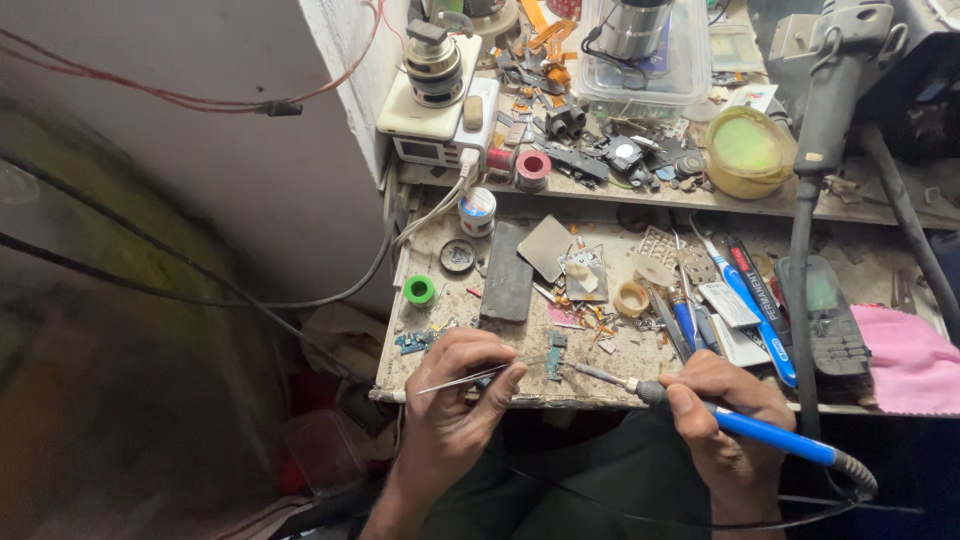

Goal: The person sits at a cluttered repair workbench and solders small electronic components onto circuit boards. They hold a soldering iron in one hand and use tweezers in the other to position and adjust small parts on the boards, working on several boards one at a time across the bench.

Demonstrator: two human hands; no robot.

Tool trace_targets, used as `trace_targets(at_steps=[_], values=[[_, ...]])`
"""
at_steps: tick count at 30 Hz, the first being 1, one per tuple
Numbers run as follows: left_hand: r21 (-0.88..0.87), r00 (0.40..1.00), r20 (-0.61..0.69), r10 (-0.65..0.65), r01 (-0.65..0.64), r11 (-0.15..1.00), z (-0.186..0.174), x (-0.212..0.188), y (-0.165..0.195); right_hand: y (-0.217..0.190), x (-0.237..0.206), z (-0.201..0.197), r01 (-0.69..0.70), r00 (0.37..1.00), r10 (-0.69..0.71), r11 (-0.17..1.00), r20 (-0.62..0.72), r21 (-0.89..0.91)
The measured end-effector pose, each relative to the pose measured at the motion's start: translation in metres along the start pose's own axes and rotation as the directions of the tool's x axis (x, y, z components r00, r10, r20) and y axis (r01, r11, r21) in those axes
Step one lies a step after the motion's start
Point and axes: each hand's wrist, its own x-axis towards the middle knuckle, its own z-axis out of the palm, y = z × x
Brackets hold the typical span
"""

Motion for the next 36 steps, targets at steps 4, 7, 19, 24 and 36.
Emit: trace_targets(at_steps=[4,7,19,24,36], values=[[-0.069,0.998,-0.008,-0.059,0.058,0.996,0.001,-0.002,-0.001,-0.001,0.0,0.001,-0.012,1.0,0.012,1.0,-0.003,-0.001],[-0.127,0.995,-0.002,-0.099,0.098,0.987,0.002,-0.004,-0.002,-0.002,0.001,0.002,-0.01,1.0,0.011,0.999,-0.017,0.044],[-0.073,0.995,-0.008,-0.099,0.099,0.992,0.004,-0.005,-0.002,-0.006,0.001,0.005,-0.019,0.999,0.022,0.998,-0.049,0.054],[-0.046,0.994,-0.001,-0.106,0.106,0.993,0.003,-0.003,0.0,-0.005,-0.001,0.004,-0.032,0.998,0.035,0.997,-0.047,0.066],[-0.003,0.994,0.012,-0.105,0.105,0.994,0.001,0.001,0.008,-0.018,-0.002,0.0,0.03,0.976,0.021,0.973,-0.216,0.23]])
